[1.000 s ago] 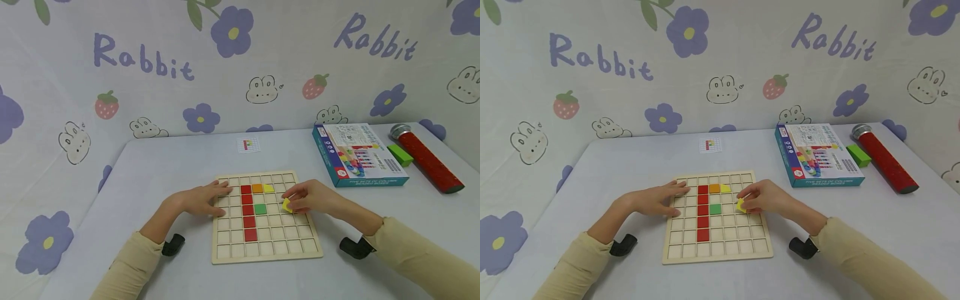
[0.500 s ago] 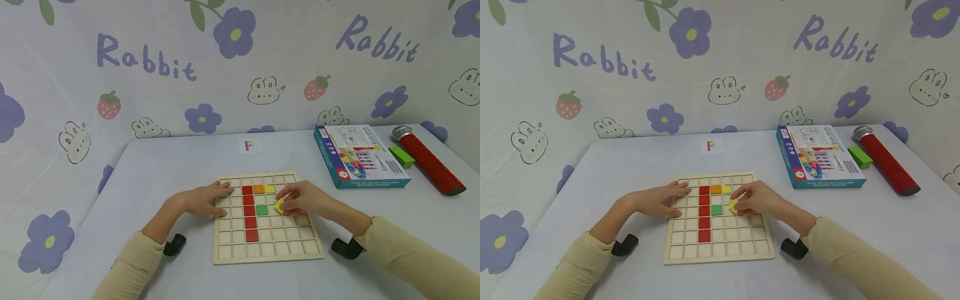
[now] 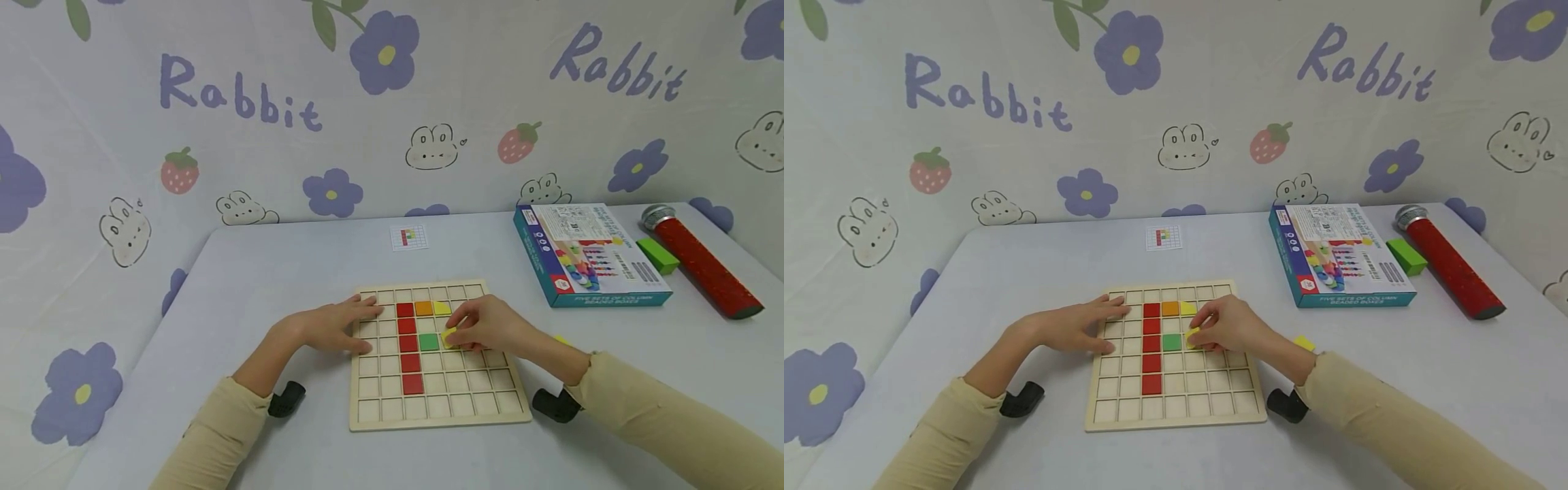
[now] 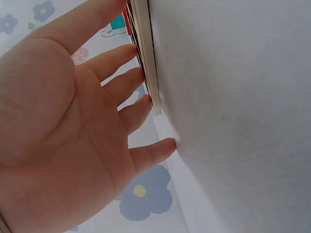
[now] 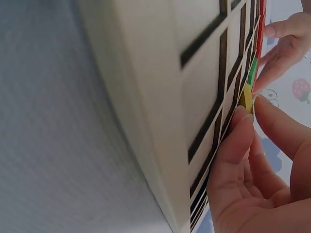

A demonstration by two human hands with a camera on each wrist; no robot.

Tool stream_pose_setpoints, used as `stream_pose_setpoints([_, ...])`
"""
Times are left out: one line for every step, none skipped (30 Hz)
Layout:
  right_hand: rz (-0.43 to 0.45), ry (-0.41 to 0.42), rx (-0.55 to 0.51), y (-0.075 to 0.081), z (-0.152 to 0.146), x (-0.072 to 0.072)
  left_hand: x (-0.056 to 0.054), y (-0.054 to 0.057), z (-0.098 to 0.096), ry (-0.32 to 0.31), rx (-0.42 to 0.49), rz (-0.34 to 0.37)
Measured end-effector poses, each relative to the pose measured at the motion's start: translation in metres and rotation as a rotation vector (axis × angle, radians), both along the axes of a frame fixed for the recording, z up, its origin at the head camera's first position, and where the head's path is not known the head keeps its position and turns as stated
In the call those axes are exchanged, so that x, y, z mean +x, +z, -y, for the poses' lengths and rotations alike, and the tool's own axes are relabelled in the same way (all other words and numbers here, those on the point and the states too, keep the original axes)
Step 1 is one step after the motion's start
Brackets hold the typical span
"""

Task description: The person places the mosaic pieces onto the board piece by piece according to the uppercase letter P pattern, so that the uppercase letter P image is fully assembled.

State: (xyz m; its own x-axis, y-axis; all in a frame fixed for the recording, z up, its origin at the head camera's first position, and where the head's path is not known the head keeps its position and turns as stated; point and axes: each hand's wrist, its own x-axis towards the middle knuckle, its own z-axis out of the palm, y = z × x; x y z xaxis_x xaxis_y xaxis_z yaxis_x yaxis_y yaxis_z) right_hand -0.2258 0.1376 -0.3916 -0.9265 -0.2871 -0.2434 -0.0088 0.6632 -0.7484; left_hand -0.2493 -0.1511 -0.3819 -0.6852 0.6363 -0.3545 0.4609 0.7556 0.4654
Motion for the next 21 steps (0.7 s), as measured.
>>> stream_pose_setpoints([0.001, 0.000, 0.005, 0.000, 0.000, 0.000, 0.000, 0.000, 0.000, -0.002, 0.000, -0.001])
stream_pose_setpoints([0.007, 0.004, 0.003, 0.000, 0.000, 0.000, 0.000, 0.000, 0.000, -0.002, -0.001, -0.002])
stream_pose_setpoints([0.019, 0.008, -0.002, 0.000, -0.001, -0.001, 0.000, 0.000, 0.000, -0.002, -0.002, -0.003])
stream_pose_setpoints([0.037, 0.009, -0.011, 0.001, -0.002, -0.001, -0.001, 0.000, -0.001, -0.002, -0.004, -0.003])
stream_pose_setpoints([0.060, 0.008, -0.022, 0.001, -0.002, -0.002, -0.001, 0.000, -0.001, -0.001, -0.004, -0.002])
stream_pose_setpoints([0.082, 0.004, -0.033, 0.002, -0.003, -0.002, -0.001, 0.001, -0.001, 0.000, -0.005, -0.001])
stream_pose_setpoints([0.104, 0.000, -0.043, 0.003, -0.004, -0.003, -0.001, 0.001, -0.001, 0.001, -0.006, 0.000])
stream_pose_setpoints([0.121, 0.000, -0.055, 0.005, -0.004, -0.003, -0.001, 0.002, -0.001, 0.003, -0.006, 0.001])
stream_pose_setpoints([0.136, -0.004, -0.064, 0.006, -0.004, -0.004, -0.001, 0.002, -0.001, 0.005, -0.007, 0.002])
stream_pose_setpoints([0.146, -0.003, -0.071, 0.007, -0.005, -0.004, -0.001, 0.002, -0.001, 0.007, -0.006, 0.004])
stream_pose_setpoints([0.153, -0.001, -0.076, 0.007, -0.005, -0.004, -0.001, 0.002, -0.001, 0.007, -0.004, 0.006])
stream_pose_setpoints([0.158, 0.004, -0.080, 0.008, -0.005, -0.005, -0.001, 0.001, -0.001, 0.008, -0.001, 0.008])
stream_pose_setpoints([0.164, 0.012, -0.084, 0.009, -0.006, -0.005, -0.001, 0.001, -0.001, 0.008, 0.001, 0.011])
stream_pose_setpoints([0.171, 0.020, -0.087, 0.009, -0.007, -0.005, -0.001, 0.000, -0.001, 0.008, 0.003, 0.013])
stream_pose_setpoints([0.179, 0.029, -0.091, 0.009, -0.009, -0.006, -0.001, -0.001, 0.000, 0.008, 0.002, 0.012])
stream_pose_setpoints([0.188, 0.041, -0.098, 0.010, -0.011, -0.006, -0.001, -0.001, 0.000, 0.008, 0.002, 0.012])
stream_pose_setpoints([0.198, 0.052, -0.106, 0.010, -0.013, -0.007, -0.002, -0.002, 0.000, 0.009, 0.000, 0.009])
stream_pose_setpoints([0.209, 0.063, -0.114, 0.010, -0.015, -0.007, -0.002, -0.003, 0.000, 0.010, -0.003, 0.006])
stream_pose_setpoints([0.220, 0.072, -0.126, 0.010, -0.018, -0.007, -0.002, -0.004, 0.000, 0.011, -0.005, 0.003])
stream_pose_setpoints([0.230, 0.080, -0.138, 0.010, -0.021, -0.008, -0.002, -0.004, 0.000, 0.013, -0.007, 0.000])
stream_pose_setpoints([0.239, 0.087, -0.152, 0.011, -0.024, -0.008, -0.002, -0.004, 0.000, 0.015, -0.007, 0.001])
